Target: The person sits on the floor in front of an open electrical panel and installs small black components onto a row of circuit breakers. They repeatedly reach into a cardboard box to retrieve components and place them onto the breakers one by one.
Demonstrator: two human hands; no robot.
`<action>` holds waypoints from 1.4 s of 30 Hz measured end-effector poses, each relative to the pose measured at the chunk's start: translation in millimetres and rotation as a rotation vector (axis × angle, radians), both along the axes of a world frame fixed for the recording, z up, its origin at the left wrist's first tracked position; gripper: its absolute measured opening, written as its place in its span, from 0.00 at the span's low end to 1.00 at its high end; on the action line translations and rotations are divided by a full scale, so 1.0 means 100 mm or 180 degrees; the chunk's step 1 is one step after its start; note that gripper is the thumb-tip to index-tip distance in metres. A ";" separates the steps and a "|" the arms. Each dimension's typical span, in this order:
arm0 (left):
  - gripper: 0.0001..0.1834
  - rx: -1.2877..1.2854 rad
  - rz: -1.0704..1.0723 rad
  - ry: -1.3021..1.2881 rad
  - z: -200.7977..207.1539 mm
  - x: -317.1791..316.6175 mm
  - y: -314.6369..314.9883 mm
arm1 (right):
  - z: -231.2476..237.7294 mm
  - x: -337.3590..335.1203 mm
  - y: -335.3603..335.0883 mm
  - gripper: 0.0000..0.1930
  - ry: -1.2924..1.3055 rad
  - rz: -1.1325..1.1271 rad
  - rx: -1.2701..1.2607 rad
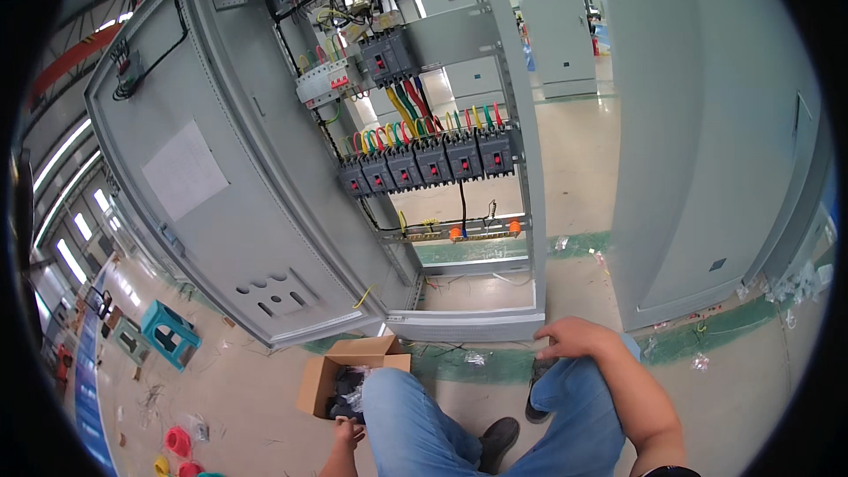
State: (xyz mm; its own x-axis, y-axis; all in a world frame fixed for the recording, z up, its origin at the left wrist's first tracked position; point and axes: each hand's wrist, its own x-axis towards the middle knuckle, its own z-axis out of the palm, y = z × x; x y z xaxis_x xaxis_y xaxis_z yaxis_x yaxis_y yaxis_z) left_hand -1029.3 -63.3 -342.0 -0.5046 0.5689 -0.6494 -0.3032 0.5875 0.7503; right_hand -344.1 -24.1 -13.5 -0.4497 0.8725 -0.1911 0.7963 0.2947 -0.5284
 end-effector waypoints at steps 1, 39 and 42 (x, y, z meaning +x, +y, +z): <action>0.46 -0.0027 -0.0136 -0.0016 0.00 -0.04 0.02 | -0.01 -0.05 0.04 0.32 -0.0038 0.0058 0.0058; 0.12 0.0611 -0.2754 0.3713 -0.06 0.72 0.70 | 0.27 -0.99 1.02 0.25 0.0347 -0.0615 -0.0597; 0.15 0.0257 -0.2890 0.3452 -0.34 0.66 0.75 | 0.28 -1.07 1.20 0.26 0.0358 -0.0578 -0.0593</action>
State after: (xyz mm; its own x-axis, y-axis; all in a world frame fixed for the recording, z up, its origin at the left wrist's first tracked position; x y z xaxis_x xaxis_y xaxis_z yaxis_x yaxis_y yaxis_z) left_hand -963.0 11.7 -375.9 -0.1689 0.9767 -0.1324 0.8907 0.2088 0.4039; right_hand -450.7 95.5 14.6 -0.3166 0.8953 -0.3134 0.7605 0.0421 -0.6480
